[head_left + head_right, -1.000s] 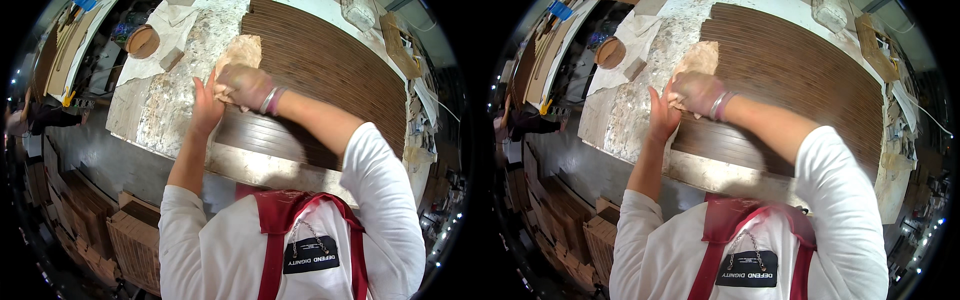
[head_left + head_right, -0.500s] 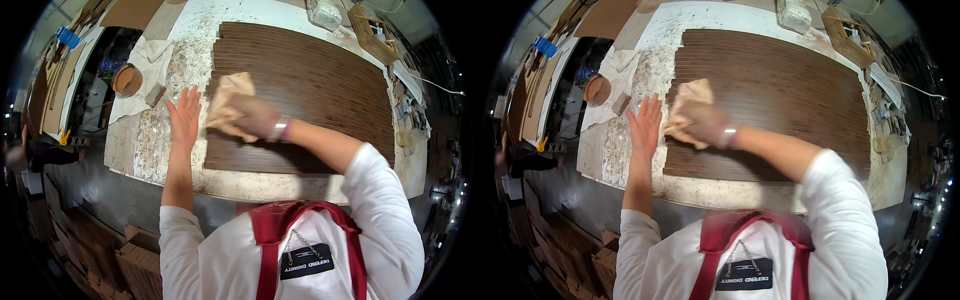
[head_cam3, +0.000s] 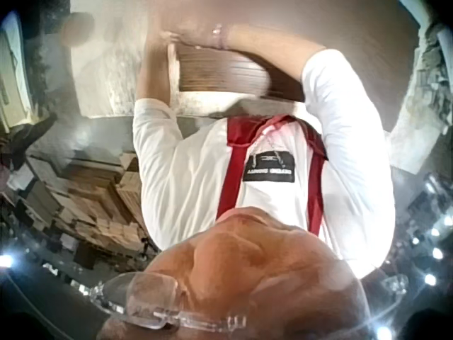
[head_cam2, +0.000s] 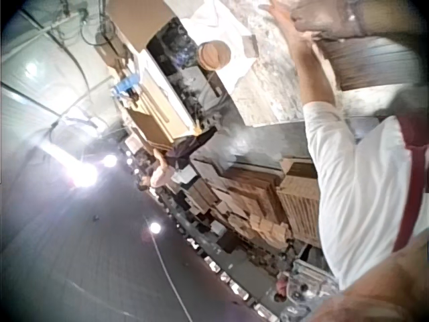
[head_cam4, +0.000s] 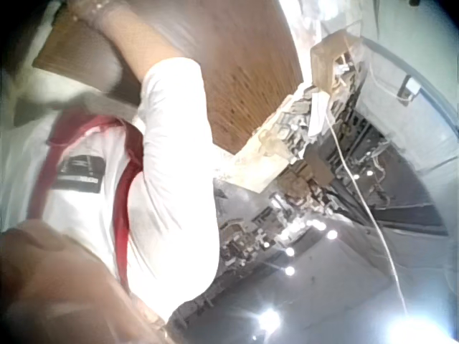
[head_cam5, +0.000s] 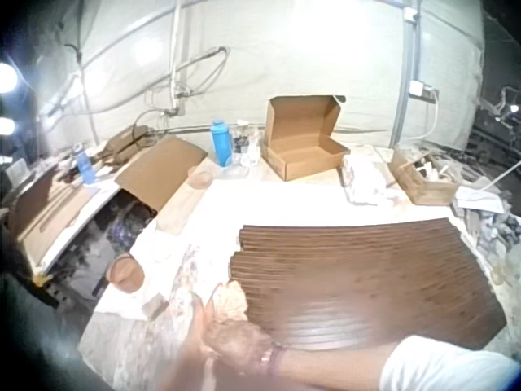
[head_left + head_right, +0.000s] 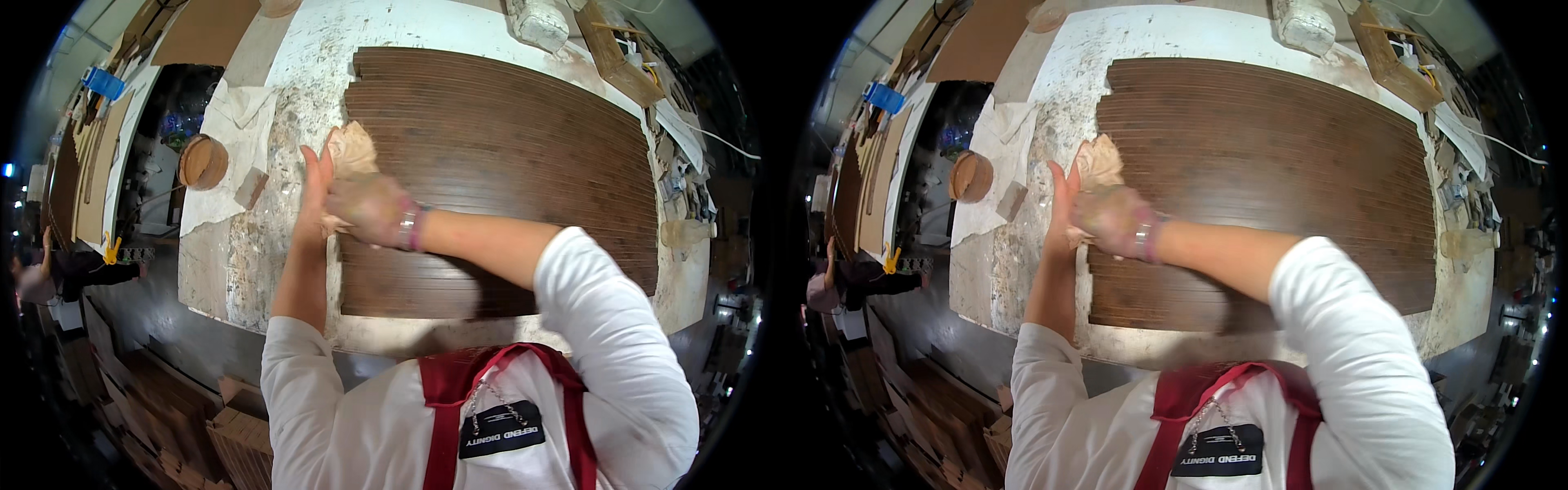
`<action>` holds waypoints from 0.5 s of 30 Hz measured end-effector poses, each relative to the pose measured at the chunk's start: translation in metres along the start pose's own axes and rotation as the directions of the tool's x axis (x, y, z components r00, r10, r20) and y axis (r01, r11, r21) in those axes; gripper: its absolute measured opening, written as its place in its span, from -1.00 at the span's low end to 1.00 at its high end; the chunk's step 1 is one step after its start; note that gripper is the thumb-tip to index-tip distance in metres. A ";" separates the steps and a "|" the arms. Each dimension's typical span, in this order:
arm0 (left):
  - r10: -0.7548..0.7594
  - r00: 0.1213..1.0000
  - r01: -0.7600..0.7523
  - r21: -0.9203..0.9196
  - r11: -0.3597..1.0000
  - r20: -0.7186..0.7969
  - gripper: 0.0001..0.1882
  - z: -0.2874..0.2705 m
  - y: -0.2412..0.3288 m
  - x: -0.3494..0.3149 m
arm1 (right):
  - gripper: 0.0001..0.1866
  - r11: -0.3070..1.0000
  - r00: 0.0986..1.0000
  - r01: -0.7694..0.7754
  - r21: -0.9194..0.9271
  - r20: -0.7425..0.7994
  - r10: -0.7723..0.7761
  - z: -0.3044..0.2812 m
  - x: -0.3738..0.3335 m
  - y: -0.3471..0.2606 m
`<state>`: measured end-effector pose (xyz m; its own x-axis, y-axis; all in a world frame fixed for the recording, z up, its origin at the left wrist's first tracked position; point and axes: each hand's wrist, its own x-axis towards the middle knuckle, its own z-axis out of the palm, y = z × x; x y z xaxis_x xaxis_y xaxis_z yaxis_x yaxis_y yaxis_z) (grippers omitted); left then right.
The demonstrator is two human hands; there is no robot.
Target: The person applies a liquid from a bottle onto a cloth and wipes it across a large wooden panel, coating the surface thoroughly. The person turns the panel over and continues to wipe the other side.
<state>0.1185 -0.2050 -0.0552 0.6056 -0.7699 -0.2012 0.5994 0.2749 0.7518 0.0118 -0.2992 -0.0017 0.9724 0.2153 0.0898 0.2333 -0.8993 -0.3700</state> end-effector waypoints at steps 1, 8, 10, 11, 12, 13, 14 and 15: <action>-0.059 0.998 0.059 -0.064 0.996 -0.002 0.00 0.001 0.009 0.001 | -0.85 0.996 0.999 0.007 0.091 -0.042 -0.003 -0.004 0.003 0.006; 0.243 0.963 -0.233 0.094 0.968 -0.113 -0.04 -0.020 0.016 0.034 | -0.74 0.797 0.890 -0.188 0.575 -0.244 0.385 -0.081 -0.114 0.091; 0.226 0.973 -0.214 0.195 0.957 -0.041 -0.06 -0.012 0.005 0.054 | -0.79 0.534 0.729 -0.343 0.773 -0.139 0.670 -0.095 -0.175 0.147; 0.195 0.981 -0.186 0.300 0.936 0.002 -0.11 -0.006 0.001 0.057 | -0.81 0.731 0.695 -0.521 0.440 -0.278 0.663 -0.089 -0.188 0.160; 0.243 0.970 -0.208 0.541 0.815 0.007 -0.13 -0.009 -0.006 0.058 | -0.82 0.755 0.688 -0.655 0.026 -0.392 0.610 -0.089 -0.197 0.163; 0.252 0.968 -0.216 0.498 0.840 -0.005 -0.12 -0.023 -0.011 0.061 | -0.78 0.722 0.690 -0.682 0.111 -0.229 0.687 -0.099 -0.174 0.146; 0.265 0.963 -0.238 0.582 0.777 0.041 -0.13 -0.001 -0.001 0.044 | -0.74 0.663 0.667 -0.721 0.201 -0.058 0.743 -0.102 -0.139 0.130; 0.255 0.967 -0.207 0.621 0.756 0.013 -0.10 -0.001 0.000 0.044 | -0.72 0.906 0.867 -0.421 0.033 -0.280 0.413 -0.065 -0.121 0.145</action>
<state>0.1452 -0.2382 -0.0643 0.7315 -0.6818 0.0052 0.0019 0.0096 1.0000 -0.0722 -0.4799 -0.0064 0.9387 -0.2913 0.1845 -0.1978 -0.8933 -0.4036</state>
